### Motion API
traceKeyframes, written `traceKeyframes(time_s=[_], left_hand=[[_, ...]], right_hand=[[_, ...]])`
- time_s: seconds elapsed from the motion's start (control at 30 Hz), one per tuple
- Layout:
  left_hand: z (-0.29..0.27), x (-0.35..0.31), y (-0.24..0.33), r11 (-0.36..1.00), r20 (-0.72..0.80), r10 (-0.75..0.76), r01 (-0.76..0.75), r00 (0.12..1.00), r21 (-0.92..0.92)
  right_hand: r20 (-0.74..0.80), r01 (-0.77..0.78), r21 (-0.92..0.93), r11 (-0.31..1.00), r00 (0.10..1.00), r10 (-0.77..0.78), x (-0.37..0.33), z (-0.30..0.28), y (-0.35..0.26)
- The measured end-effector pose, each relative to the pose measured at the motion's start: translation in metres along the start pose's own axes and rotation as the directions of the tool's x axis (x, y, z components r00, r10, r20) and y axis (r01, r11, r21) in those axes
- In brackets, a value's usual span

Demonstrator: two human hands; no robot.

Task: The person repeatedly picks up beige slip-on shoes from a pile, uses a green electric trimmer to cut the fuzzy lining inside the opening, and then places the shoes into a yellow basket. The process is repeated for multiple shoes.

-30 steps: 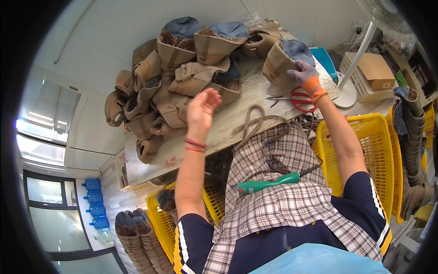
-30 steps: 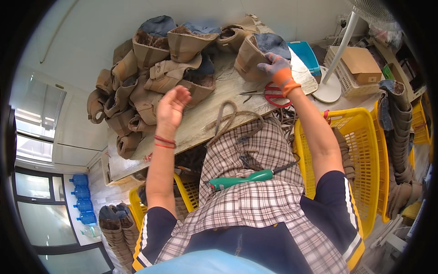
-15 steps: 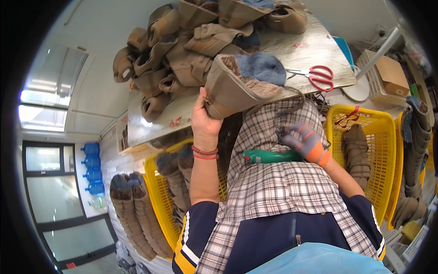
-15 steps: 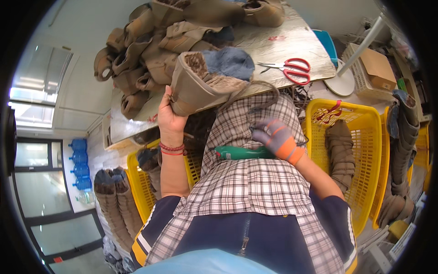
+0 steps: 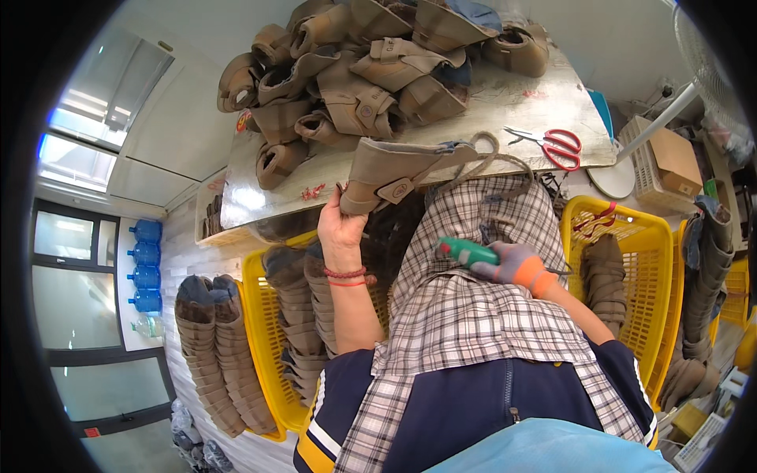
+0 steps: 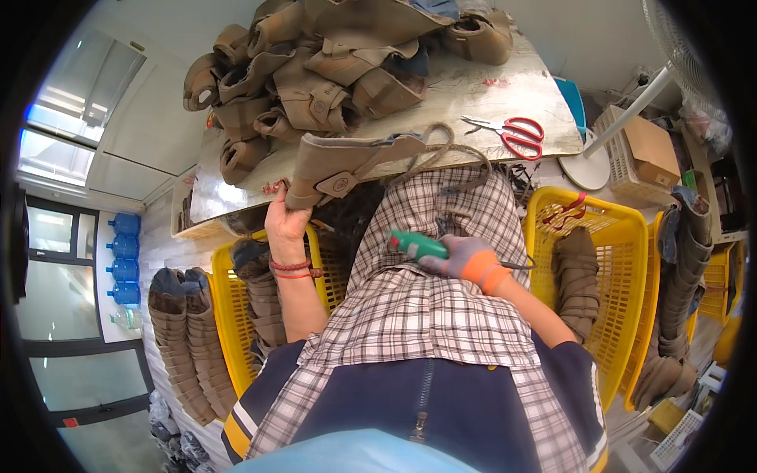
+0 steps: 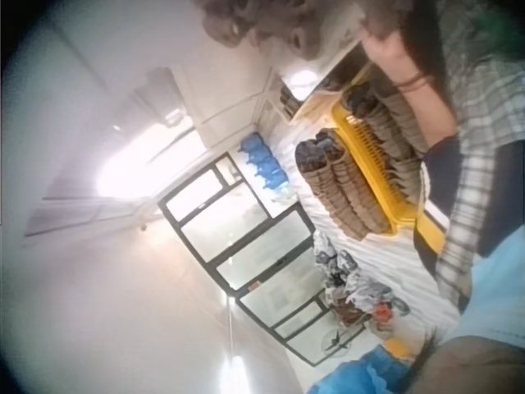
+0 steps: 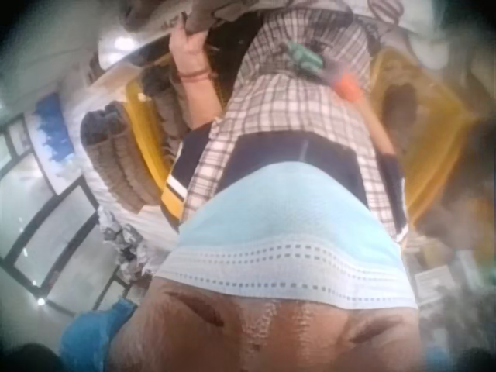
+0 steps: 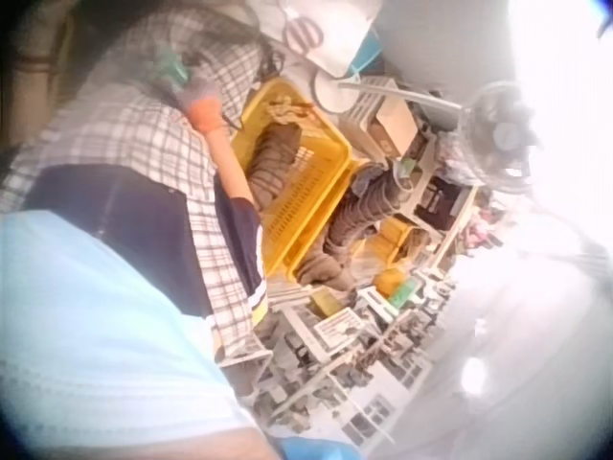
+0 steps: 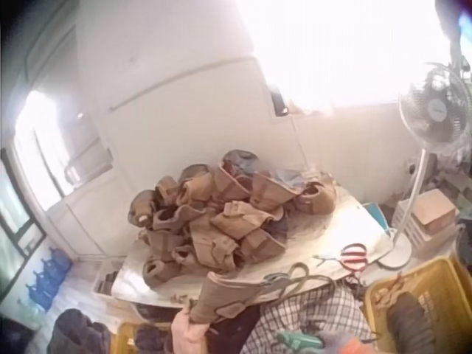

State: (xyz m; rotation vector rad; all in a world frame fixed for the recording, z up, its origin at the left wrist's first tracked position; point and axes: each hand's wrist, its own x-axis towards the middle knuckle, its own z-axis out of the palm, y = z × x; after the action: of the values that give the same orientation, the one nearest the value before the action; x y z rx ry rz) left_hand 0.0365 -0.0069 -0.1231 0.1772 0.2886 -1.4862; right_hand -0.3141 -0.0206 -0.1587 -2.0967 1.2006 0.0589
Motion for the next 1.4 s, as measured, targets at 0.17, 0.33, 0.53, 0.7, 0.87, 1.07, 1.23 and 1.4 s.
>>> traceKeyframes(time_s=[0.17, 0.33, 0.53, 0.7, 0.87, 1.07, 1.23, 1.4], left_hand=[[0.005, -0.012, -0.002, 1.000, 0.056, -0.021, 0.021, 0.998, 0.005], [0.008, -0.005, -0.016, 0.997, 0.012, -0.064, 0.063, 0.998, 0.035], [0.016, -0.006, -0.028, 0.990, 0.058, -0.138, 0.136, 0.989, 0.042], [0.010, 0.000, -0.028, 0.995, 0.017, -0.062, 0.060, 0.998, 0.075], [0.007, 0.006, -0.030, 0.991, 0.035, -0.129, 0.128, 0.991, 0.036], [-0.002, 0.015, -0.030, 0.988, 0.064, -0.152, 0.149, 0.986, 0.049], [0.004, 0.016, -0.043, 0.987, 0.040, -0.150, 0.148, 0.988, 0.059], [0.008, 0.012, -0.049, 0.988, 0.088, -0.154, 0.152, 0.984, 0.026]], right_hand=[[-0.625, 0.163, 0.236, 0.958, 0.780, 0.021, -0.031, -0.049, 0.014], [-0.763, 0.312, -0.228, 0.922, 0.531, -0.368, -0.034, -0.088, -0.003], [-0.660, 0.276, -0.569, 0.774, 0.407, -0.631, -0.017, -0.096, 0.024], [-0.630, 0.270, -0.579, 0.769, 0.452, -0.632, -0.013, -0.101, 0.034], [-0.608, 0.281, -0.588, 0.759, 0.465, -0.643, -0.014, -0.103, 0.033], [-0.612, 0.295, -0.582, 0.758, 0.455, -0.647, -0.011, -0.105, 0.024], [-0.655, 0.337, -0.514, 0.789, 0.440, -0.614, -0.008, -0.101, 0.021], [-0.650, 0.345, -0.506, 0.790, 0.449, -0.613, -0.006, -0.102, 0.020]])
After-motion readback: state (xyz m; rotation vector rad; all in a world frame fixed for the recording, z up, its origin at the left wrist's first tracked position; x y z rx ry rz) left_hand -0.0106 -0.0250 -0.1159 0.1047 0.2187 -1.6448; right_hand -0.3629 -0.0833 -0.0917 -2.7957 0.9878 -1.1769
